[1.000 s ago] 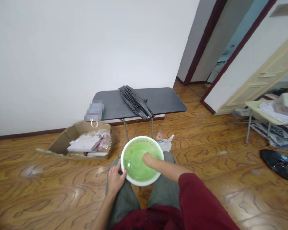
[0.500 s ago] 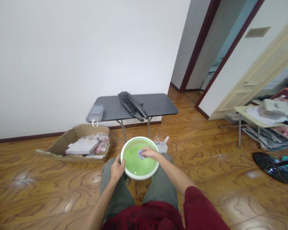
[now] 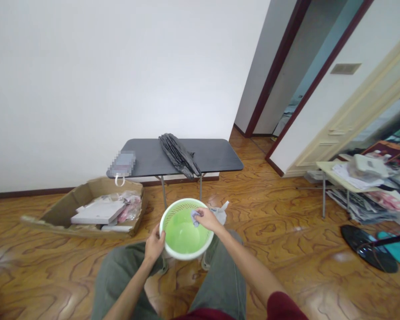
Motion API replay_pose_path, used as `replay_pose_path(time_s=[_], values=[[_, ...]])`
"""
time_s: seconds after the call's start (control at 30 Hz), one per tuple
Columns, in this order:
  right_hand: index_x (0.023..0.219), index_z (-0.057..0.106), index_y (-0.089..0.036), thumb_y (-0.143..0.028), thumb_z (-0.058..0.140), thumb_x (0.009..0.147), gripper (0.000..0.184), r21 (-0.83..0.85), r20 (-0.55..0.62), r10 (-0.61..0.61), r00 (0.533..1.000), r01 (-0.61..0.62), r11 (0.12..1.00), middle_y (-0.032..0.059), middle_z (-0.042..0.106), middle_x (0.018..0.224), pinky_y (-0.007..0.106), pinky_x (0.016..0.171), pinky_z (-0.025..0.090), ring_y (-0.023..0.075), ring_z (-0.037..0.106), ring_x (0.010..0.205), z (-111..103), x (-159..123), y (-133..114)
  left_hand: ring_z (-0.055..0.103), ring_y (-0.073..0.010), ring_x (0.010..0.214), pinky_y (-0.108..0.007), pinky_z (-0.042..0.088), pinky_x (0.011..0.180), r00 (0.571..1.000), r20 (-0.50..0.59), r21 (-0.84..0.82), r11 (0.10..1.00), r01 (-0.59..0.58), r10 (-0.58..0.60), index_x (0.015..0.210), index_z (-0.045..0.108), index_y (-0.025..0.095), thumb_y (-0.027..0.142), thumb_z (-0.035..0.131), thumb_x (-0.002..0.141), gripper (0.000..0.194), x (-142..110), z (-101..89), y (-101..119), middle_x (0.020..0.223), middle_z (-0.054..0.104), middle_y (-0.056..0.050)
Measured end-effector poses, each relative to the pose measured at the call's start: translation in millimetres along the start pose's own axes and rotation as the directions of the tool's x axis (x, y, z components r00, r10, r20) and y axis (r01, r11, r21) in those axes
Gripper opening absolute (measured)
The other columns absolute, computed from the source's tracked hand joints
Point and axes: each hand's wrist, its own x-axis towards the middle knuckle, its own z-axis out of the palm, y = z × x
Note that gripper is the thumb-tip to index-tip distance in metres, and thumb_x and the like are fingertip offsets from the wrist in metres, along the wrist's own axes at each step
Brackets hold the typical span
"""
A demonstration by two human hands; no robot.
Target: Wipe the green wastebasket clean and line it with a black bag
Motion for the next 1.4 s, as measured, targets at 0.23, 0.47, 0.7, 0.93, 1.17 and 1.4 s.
replay_pose_path(time_s=[0.23, 0.47, 0.7, 0.93, 1.17, 1.4], values=[[0.097, 0.080, -0.016, -0.006, 0.060, 0.083, 0.026, -0.300, 0.040, -0.032, 0.999, 0.043, 0.953, 0.0080, 0.079, 0.100, 0.025, 0.087, 0.051, 0.0189, 0.071, 0.094, -32.8, 14.8, 0.4, 0.074, -0.0290, 0.106, -0.041, 0.056, 0.099, 0.999, -0.022, -0.180, 0.983, 0.031, -0.036, 0.139, 0.059, 0.011, 0.044, 0.054, 0.085, 0.064, 37.5, 17.9, -38.1, 0.118, 0.076, -0.015], [0.115, 0.074, -0.017, -0.013, 0.053, 0.092, 0.032, -0.468, -0.501, -0.370, 0.783, 0.115, 0.876, 0.0111, 0.070, 0.116, 0.032, 0.102, 0.048, 0.0194, 0.064, 0.108, -141.9, 73.5, -30.7, 0.075, -0.0328, 0.094, -0.047, 0.060, 0.091, 0.989, -0.024, -0.242, 0.960, 0.139, -0.149, 0.132, 0.062, 0.011, 0.055, 0.054, 0.079, 0.069, 71.0, 26.9, -68.0, 0.093, 0.077, -0.013], [0.106, 0.076, -0.013, -0.010, 0.049, 0.091, 0.031, -0.572, -0.537, -0.289, 0.792, -0.090, 0.815, 0.0143, 0.071, 0.113, 0.036, 0.105, 0.046, 0.0218, 0.060, 0.106, -191.5, 154.8, -11.9, 0.074, -0.0347, 0.096, -0.050, 0.059, 0.093, 0.974, -0.076, -0.299, 0.937, 0.183, -0.214, 0.135, 0.057, 0.010, 0.058, 0.055, 0.078, 0.075, 64.2, 34.0, -84.4, 0.099, 0.076, -0.015], [0.121, 0.073, -0.015, -0.030, 0.060, 0.093, 0.035, -0.553, -0.615, -0.389, 0.686, -0.023, 0.833, 0.0168, 0.067, 0.125, 0.044, 0.114, 0.040, 0.0271, 0.056, 0.125, -186.1, 115.1, -8.2, 0.072, -0.0345, 0.114, -0.048, 0.057, 0.101, 0.965, -0.075, -0.367, 0.906, 0.208, -0.252, 0.131, 0.060, 0.013, 0.056, 0.062, 0.081, 0.066, 51.8, 37.9, -93.7, 0.114, 0.075, -0.017], [0.124, 0.068, -0.016, -0.037, 0.055, 0.095, 0.038, -0.175, -0.463, 0.120, 0.878, -0.223, 0.959, 0.0151, 0.070, 0.114, 0.037, 0.093, 0.055, 0.0240, 0.068, 0.098, -20.4, 40.3, 71.2, 0.070, -0.0324, 0.118, -0.047, 0.054, 0.106, 0.968, -0.004, -0.347, 0.908, 0.234, -0.250, 0.138, 0.053, 0.009, 0.052, 0.059, 0.085, 0.069, 60.3, 44.4, -92.4, 0.125, 0.071, -0.022], [0.133, 0.063, -0.012, -0.023, 0.042, 0.099, 0.041, -0.217, -0.316, 0.383, 0.868, -0.459, 0.862, 0.0177, 0.071, 0.126, 0.034, 0.106, 0.049, 0.0278, 0.067, 0.119, 78.0, 39.7, 116.0, 0.066, -0.0314, 0.125, -0.048, 0.051, 0.109, 0.981, 0.157, -0.418, 0.893, 0.168, -0.111, 0.138, 0.052, 0.015, 0.060, 0.071, 0.079, 0.077, 67.7, 44.8, -111.0, 0.135, 0.067, -0.020]])
